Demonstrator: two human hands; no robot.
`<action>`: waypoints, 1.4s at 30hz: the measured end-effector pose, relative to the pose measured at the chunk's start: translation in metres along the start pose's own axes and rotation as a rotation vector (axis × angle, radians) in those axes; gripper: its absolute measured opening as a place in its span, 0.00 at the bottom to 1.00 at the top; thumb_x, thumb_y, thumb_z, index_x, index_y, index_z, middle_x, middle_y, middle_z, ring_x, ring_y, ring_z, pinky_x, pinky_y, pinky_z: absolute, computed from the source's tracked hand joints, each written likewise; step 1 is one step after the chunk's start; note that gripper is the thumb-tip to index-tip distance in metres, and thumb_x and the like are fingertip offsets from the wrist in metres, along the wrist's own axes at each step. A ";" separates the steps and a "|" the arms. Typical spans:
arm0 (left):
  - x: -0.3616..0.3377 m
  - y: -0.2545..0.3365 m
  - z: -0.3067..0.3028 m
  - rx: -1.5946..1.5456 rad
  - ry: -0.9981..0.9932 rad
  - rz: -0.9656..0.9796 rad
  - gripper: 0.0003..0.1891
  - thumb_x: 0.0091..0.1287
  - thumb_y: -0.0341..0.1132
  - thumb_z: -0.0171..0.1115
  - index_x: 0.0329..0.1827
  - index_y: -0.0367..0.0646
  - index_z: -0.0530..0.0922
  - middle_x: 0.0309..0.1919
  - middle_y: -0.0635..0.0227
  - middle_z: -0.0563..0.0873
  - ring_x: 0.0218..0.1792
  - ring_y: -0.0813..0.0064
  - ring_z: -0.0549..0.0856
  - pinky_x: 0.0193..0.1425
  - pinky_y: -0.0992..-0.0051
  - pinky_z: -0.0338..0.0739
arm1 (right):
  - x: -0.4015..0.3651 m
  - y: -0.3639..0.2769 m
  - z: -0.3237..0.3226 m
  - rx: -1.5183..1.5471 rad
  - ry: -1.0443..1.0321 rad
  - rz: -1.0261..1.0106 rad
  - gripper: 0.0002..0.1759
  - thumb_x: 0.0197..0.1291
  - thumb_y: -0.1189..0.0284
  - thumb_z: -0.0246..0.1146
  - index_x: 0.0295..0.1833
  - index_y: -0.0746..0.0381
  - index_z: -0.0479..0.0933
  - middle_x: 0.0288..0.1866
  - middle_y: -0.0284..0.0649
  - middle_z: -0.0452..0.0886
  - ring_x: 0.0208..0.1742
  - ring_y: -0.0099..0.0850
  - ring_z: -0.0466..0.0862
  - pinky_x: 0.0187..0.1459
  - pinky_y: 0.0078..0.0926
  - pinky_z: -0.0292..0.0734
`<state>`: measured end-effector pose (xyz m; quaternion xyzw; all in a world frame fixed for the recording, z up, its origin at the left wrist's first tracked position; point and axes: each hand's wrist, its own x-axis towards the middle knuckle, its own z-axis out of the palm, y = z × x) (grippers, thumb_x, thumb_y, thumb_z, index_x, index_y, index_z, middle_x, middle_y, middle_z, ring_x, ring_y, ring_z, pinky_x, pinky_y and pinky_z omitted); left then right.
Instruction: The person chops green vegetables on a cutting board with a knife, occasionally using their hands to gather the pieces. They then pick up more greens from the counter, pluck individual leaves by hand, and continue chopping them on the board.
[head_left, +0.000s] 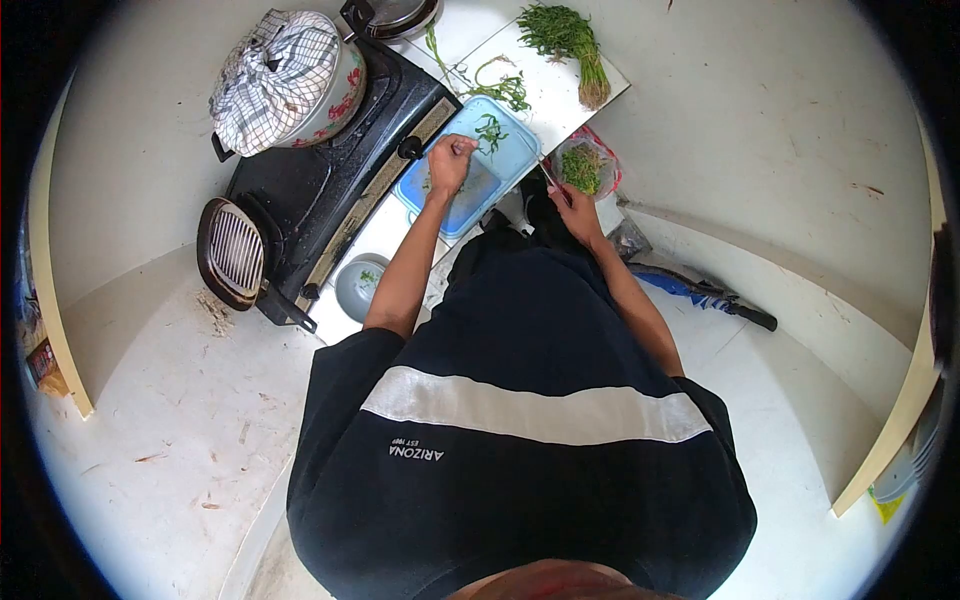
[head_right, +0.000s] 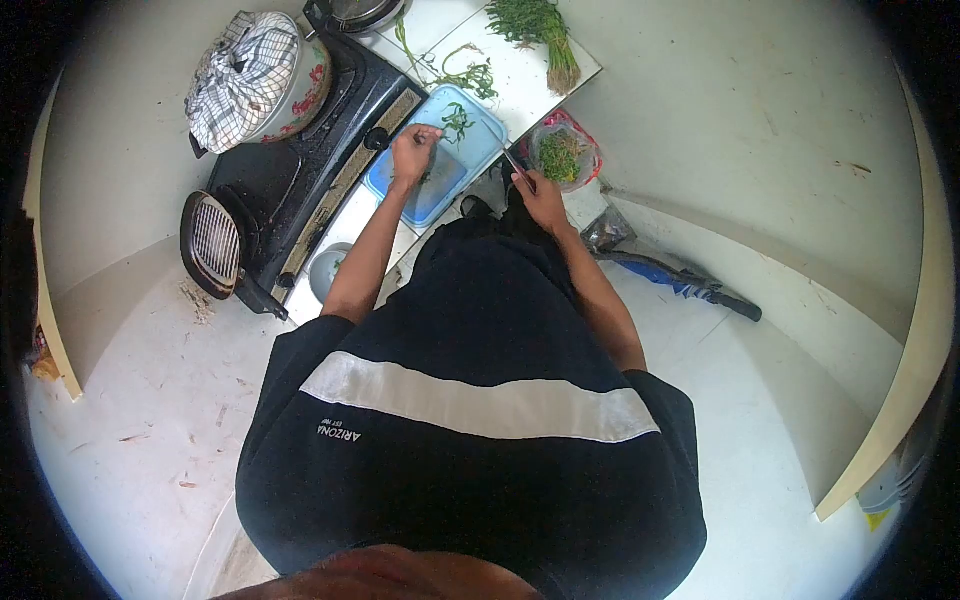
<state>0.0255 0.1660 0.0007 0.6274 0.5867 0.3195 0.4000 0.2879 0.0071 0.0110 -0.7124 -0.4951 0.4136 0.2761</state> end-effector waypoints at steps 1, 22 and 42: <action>0.000 -0.002 0.001 0.001 0.001 0.000 0.07 0.64 0.32 0.75 0.41 0.40 0.90 0.34 0.58 0.89 0.32 0.68 0.85 0.42 0.69 0.81 | 0.001 0.004 0.002 0.016 0.015 -0.021 0.24 0.76 0.56 0.64 0.47 0.70 0.83 0.28 0.42 0.83 0.31 0.29 0.79 0.36 0.32 0.75; 0.008 0.003 -0.013 0.169 0.017 0.117 0.06 0.70 0.32 0.66 0.42 0.42 0.89 0.33 0.59 0.91 0.32 0.63 0.89 0.39 0.65 0.82 | 0.001 -0.004 -0.006 0.006 -0.033 -0.006 0.29 0.75 0.50 0.62 0.44 0.70 0.81 0.30 0.57 0.80 0.31 0.51 0.82 0.37 0.44 0.74; 0.053 0.004 -0.017 0.943 -0.642 0.521 0.06 0.61 0.32 0.67 0.39 0.49 0.87 0.48 0.67 0.87 0.59 0.59 0.83 0.62 0.56 0.77 | 0.015 -0.002 -0.008 0.068 -0.007 -0.031 0.27 0.75 0.52 0.63 0.45 0.71 0.81 0.30 0.58 0.81 0.31 0.53 0.83 0.37 0.44 0.76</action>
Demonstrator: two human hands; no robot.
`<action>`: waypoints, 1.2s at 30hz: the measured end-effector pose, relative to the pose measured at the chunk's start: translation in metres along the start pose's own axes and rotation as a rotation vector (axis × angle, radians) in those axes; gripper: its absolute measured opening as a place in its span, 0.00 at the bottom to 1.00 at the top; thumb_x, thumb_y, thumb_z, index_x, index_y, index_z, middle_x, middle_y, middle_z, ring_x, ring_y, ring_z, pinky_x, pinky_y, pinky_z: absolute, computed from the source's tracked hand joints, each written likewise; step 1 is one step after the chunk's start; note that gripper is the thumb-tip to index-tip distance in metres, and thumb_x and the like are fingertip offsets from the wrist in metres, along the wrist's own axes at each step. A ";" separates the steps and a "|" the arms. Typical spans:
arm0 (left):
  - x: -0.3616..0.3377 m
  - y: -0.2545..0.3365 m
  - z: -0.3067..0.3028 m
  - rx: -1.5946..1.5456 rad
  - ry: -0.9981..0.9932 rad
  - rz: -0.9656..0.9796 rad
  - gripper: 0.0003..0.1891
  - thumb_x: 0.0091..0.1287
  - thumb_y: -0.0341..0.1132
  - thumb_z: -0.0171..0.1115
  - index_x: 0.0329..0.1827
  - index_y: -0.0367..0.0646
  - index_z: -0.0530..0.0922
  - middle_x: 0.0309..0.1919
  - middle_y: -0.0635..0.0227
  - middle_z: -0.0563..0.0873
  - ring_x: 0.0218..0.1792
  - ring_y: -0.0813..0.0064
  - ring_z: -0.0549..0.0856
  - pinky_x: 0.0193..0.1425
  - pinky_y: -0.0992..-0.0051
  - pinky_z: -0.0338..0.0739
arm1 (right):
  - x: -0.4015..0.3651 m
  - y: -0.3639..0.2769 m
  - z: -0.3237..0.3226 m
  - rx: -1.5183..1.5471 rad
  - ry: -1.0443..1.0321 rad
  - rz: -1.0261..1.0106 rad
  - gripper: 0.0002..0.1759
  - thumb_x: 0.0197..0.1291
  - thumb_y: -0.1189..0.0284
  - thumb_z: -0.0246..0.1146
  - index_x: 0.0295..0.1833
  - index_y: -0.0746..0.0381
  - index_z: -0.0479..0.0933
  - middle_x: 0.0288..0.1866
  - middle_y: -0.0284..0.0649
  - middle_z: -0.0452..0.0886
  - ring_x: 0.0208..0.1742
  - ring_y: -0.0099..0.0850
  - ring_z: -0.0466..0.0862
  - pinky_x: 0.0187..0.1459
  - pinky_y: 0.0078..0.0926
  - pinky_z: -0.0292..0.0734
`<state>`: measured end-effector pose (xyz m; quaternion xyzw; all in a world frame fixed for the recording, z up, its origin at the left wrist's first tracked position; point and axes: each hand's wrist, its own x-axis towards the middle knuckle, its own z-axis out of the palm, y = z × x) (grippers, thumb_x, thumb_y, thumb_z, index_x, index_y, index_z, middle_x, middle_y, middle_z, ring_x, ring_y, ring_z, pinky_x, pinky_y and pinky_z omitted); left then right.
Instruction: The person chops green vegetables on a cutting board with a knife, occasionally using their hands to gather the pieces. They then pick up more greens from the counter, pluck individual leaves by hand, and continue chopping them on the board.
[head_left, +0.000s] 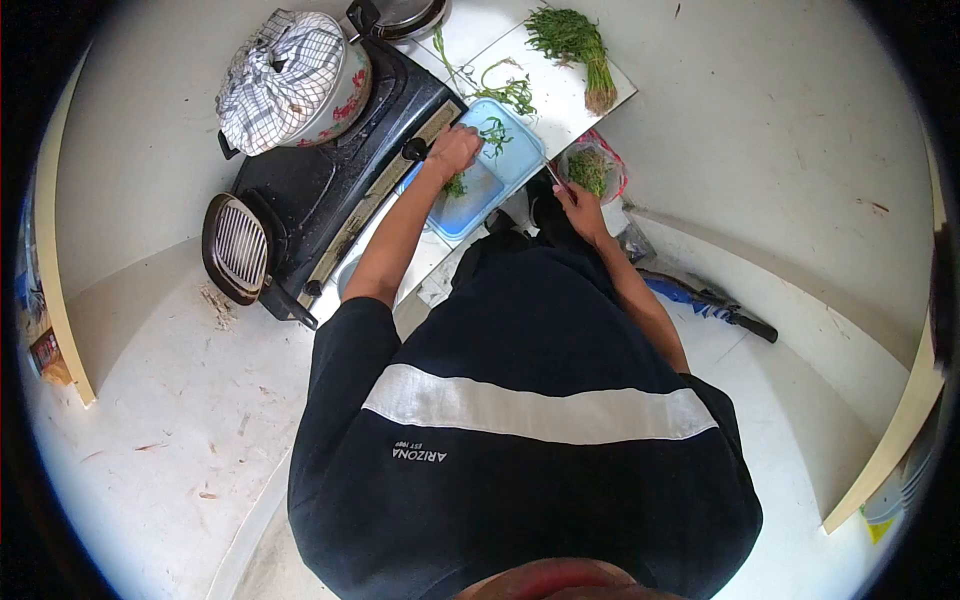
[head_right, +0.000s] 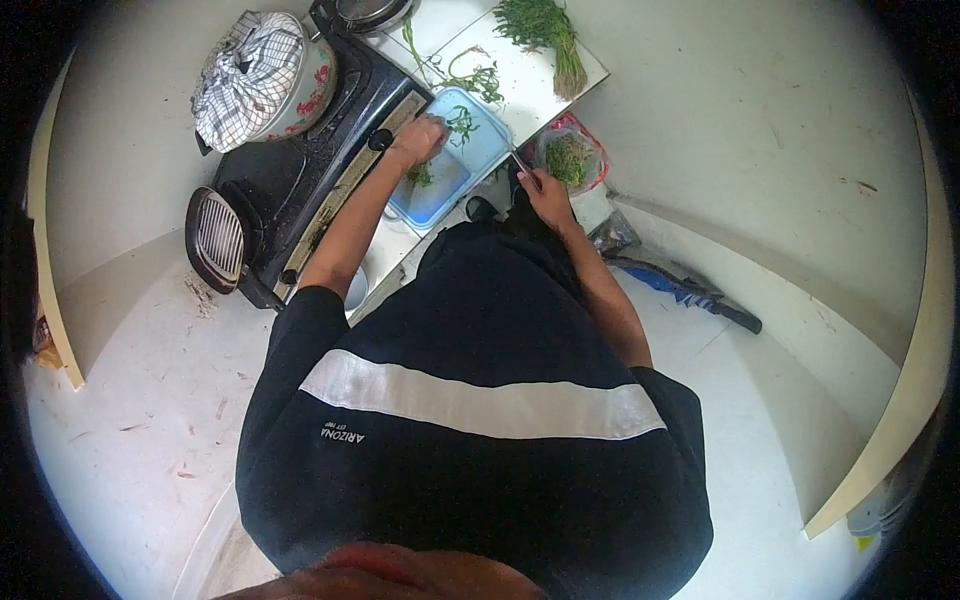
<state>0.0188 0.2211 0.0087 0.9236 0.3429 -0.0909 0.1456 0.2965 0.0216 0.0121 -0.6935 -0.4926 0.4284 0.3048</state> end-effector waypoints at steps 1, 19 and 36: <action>0.001 -0.001 -0.003 0.002 0.002 -0.003 0.06 0.61 0.32 0.67 0.39 0.49 0.87 0.48 0.67 0.87 0.59 0.59 0.83 0.62 0.56 0.77 | 0.001 -0.005 -0.001 -0.012 -0.002 0.004 0.28 0.75 0.51 0.63 0.45 0.71 0.81 0.31 0.59 0.82 0.32 0.53 0.83 0.37 0.44 0.76; 0.009 -0.002 0.012 0.014 -0.043 -0.106 0.09 0.69 0.36 0.60 0.45 0.50 0.88 0.54 0.62 0.84 0.63 0.56 0.79 0.67 0.50 0.73 | 0.013 -0.007 -0.006 -0.104 -0.083 0.010 0.30 0.75 0.48 0.61 0.49 0.71 0.82 0.35 0.60 0.84 0.37 0.55 0.86 0.41 0.45 0.77; -0.003 0.004 -0.011 0.049 -0.021 -0.071 0.10 0.70 0.37 0.59 0.46 0.50 0.88 0.55 0.63 0.83 0.61 0.56 0.78 0.63 0.52 0.70 | 0.021 -0.021 -0.002 -0.137 -0.123 0.022 0.32 0.74 0.48 0.62 0.53 0.71 0.82 0.37 0.60 0.86 0.41 0.54 0.88 0.45 0.45 0.79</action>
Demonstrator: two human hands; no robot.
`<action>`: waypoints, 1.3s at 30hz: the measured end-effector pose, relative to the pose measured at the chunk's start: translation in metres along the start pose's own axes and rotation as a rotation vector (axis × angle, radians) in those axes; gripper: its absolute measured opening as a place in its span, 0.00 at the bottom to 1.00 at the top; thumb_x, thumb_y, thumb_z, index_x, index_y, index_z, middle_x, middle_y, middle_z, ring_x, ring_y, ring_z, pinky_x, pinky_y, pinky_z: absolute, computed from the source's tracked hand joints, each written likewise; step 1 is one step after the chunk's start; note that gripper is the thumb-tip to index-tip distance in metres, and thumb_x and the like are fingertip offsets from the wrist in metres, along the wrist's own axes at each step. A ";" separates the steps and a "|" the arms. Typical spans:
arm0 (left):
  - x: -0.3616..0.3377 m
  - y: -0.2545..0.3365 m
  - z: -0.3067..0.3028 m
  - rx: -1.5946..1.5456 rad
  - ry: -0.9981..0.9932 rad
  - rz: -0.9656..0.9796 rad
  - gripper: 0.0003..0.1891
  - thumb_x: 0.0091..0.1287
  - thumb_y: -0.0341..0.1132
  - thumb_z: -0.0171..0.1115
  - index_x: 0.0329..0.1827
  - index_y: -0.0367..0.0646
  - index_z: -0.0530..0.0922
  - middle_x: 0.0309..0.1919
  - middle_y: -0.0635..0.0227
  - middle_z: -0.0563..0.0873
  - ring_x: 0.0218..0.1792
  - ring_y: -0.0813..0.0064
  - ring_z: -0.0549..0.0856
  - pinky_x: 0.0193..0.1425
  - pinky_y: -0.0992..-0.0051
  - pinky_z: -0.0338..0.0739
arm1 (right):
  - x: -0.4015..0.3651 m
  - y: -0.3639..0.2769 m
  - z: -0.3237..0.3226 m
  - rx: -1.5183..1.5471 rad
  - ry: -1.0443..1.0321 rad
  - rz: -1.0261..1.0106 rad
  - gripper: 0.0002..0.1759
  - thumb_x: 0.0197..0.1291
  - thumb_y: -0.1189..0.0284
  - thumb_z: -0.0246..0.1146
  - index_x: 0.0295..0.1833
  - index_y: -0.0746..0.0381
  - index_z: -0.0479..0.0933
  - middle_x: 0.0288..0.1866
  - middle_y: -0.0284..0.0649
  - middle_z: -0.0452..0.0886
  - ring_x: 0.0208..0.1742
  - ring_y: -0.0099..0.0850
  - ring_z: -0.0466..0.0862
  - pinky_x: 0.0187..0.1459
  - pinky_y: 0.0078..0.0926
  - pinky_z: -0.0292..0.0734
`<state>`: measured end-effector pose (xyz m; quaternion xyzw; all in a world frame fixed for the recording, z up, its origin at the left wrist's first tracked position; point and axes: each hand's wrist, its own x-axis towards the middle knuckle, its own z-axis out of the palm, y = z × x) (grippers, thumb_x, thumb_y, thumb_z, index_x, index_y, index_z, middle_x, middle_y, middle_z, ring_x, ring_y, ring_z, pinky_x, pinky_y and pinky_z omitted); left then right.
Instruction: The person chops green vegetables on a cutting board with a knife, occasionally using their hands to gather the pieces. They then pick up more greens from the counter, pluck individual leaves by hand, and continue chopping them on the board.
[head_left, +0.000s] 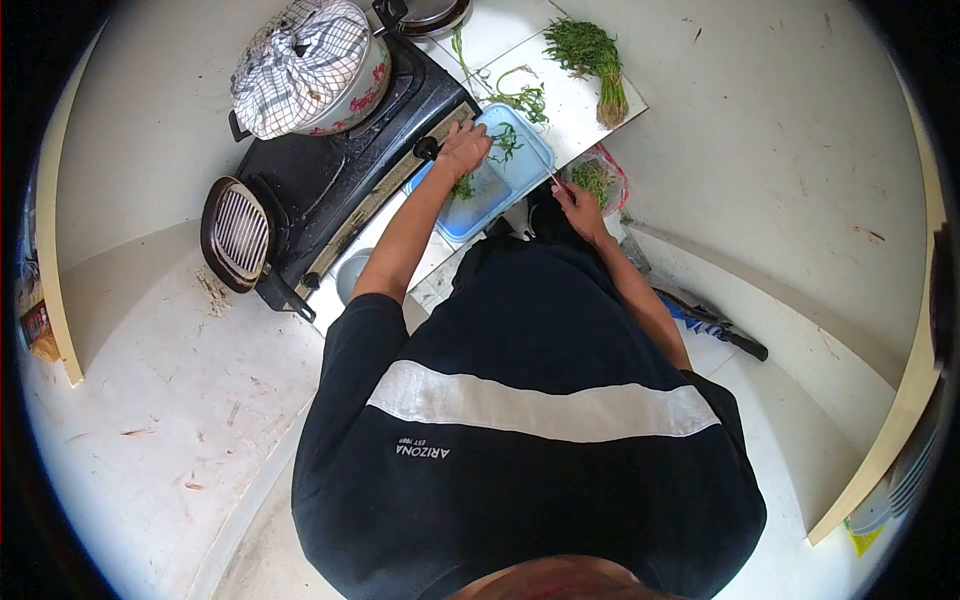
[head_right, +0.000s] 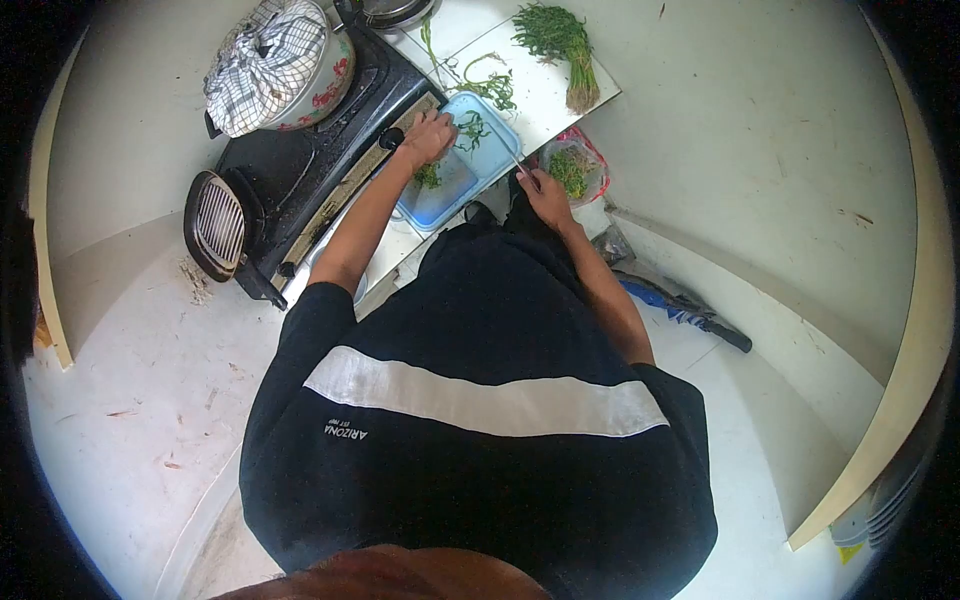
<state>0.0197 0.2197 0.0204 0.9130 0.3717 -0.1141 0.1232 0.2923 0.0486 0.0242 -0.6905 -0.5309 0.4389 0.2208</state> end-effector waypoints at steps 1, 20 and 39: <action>-0.001 0.000 0.010 -0.001 -0.002 0.001 0.10 0.70 0.37 0.59 0.46 0.50 0.88 0.55 0.63 0.83 0.61 0.56 0.78 0.63 0.52 0.70 | 0.002 0.003 0.001 0.012 0.010 -0.021 0.32 0.74 0.48 0.62 0.52 0.72 0.82 0.37 0.60 0.86 0.39 0.54 0.87 0.44 0.45 0.79; -0.062 0.094 -0.064 -1.900 0.723 -0.458 0.11 0.77 0.41 0.66 0.53 0.45 0.85 0.45 0.78 0.88 0.44 0.87 0.80 0.50 0.78 0.67 | 0.027 -0.159 -0.017 0.519 -0.003 -0.099 0.15 0.67 0.64 0.74 0.48 0.66 0.86 0.34 0.32 0.85 0.37 0.19 0.80 0.43 0.22 0.74; -0.113 0.093 -0.076 -1.925 0.920 -0.416 0.09 0.75 0.31 0.67 0.53 0.38 0.83 0.43 0.70 0.87 0.44 0.80 0.83 0.56 0.76 0.77 | 0.026 -0.194 0.022 0.658 -0.162 -0.139 0.12 0.69 0.64 0.73 0.47 0.61 0.86 0.24 0.22 0.74 0.22 0.12 0.67 0.24 0.18 0.58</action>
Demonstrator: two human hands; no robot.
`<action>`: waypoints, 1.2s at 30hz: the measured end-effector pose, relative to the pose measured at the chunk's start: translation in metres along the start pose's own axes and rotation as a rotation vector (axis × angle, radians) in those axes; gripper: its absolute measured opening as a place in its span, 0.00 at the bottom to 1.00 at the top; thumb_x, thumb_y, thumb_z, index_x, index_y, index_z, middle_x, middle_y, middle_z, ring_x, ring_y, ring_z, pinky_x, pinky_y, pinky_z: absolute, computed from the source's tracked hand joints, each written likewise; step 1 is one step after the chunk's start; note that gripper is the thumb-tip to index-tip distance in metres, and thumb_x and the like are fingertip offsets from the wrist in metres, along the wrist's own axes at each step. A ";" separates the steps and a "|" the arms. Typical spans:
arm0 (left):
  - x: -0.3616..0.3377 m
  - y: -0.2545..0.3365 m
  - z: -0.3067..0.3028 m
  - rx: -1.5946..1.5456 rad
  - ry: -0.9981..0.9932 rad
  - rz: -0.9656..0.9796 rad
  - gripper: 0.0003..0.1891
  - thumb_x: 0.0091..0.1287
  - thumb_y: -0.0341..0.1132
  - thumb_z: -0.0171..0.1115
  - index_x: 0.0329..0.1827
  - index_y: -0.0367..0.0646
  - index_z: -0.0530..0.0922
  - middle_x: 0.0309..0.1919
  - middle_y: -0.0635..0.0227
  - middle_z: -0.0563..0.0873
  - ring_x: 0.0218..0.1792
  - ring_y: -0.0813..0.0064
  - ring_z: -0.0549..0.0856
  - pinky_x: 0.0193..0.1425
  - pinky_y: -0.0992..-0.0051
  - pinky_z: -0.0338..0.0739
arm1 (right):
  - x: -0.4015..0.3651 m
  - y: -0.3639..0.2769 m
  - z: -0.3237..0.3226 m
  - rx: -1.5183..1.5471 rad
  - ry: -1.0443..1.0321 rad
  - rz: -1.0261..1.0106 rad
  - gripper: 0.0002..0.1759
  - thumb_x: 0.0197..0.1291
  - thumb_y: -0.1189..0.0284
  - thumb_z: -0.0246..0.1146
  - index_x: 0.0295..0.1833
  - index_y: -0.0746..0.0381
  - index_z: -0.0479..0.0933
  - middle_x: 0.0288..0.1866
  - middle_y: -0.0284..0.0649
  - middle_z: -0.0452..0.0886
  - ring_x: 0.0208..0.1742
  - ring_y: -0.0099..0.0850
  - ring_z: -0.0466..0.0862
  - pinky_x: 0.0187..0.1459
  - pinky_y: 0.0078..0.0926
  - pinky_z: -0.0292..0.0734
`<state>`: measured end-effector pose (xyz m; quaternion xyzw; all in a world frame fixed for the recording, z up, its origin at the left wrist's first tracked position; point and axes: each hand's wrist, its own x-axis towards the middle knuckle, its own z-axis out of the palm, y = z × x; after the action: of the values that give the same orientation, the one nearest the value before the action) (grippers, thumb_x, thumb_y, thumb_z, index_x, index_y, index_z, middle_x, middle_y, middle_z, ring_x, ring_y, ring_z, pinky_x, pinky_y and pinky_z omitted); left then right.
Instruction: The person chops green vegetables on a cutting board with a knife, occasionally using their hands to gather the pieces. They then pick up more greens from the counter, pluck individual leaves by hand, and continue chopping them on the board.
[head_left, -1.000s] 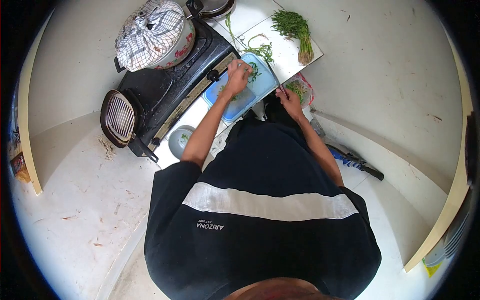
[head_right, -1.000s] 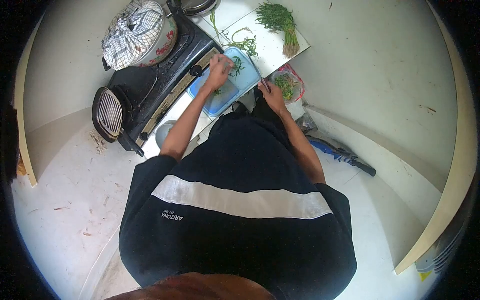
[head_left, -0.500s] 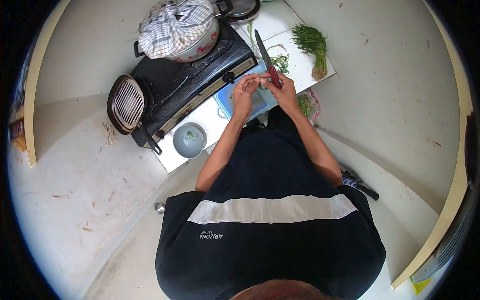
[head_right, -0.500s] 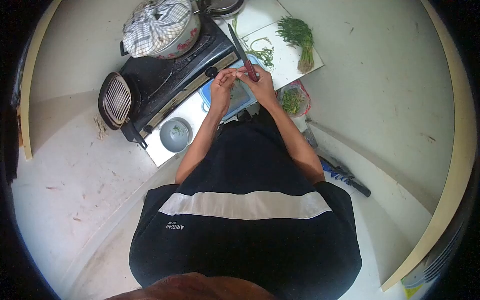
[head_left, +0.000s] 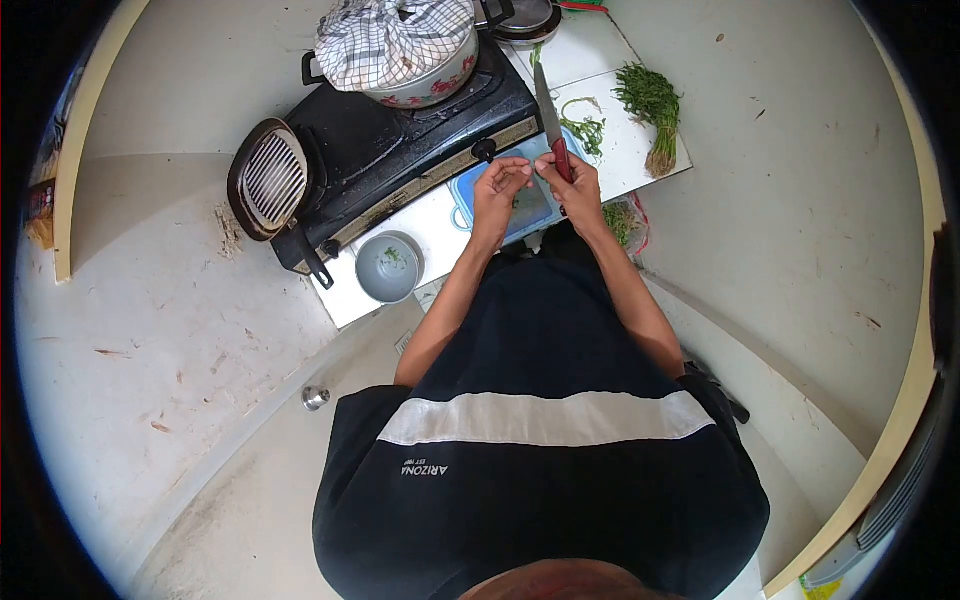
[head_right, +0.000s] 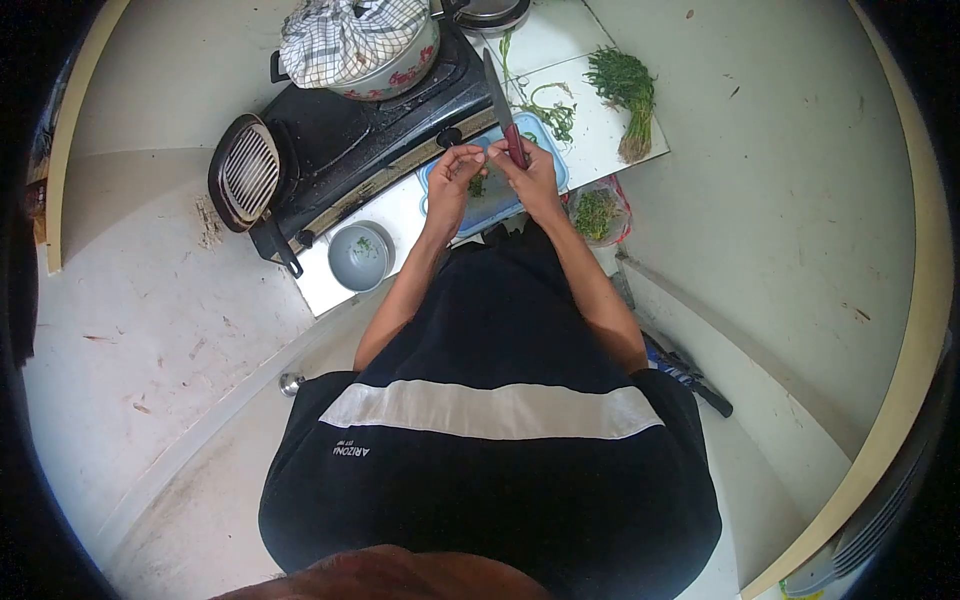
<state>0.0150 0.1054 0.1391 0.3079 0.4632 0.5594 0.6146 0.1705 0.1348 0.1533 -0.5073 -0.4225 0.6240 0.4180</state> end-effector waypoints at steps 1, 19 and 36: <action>0.000 -0.001 -0.001 0.000 0.000 -0.001 0.09 0.75 0.31 0.67 0.53 0.38 0.83 0.43 0.70 0.87 0.44 0.80 0.83 0.56 0.76 0.77 | 0.000 0.001 0.000 0.000 0.000 0.001 0.12 0.69 0.64 0.73 0.47 0.61 0.86 0.24 0.22 0.74 0.22 0.12 0.67 0.24 0.18 0.58; -0.006 0.004 -0.011 0.081 -0.048 -0.002 0.12 0.75 0.30 0.66 0.58 0.37 0.81 0.45 0.69 0.87 0.45 0.79 0.86 0.56 0.75 0.80 | 0.000 0.008 -0.001 0.030 -0.036 -0.007 0.12 0.69 0.65 0.72 0.48 0.63 0.85 0.25 0.23 0.75 0.21 0.13 0.67 0.23 0.17 0.58; -0.016 -0.023 -0.053 0.141 0.098 -0.079 0.12 0.76 0.31 0.66 0.59 0.37 0.81 0.49 0.65 0.89 0.53 0.75 0.87 0.59 0.74 0.81 | -0.001 -0.023 -0.004 -0.303 -0.042 -0.218 0.12 0.70 0.67 0.71 0.46 0.66 0.84 0.32 0.29 0.78 0.33 0.20 0.74 0.39 0.23 0.71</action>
<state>-0.0235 0.0783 0.1020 0.3041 0.5426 0.5153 0.5896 0.1772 0.1406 0.1750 -0.5024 -0.5729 0.5146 0.3931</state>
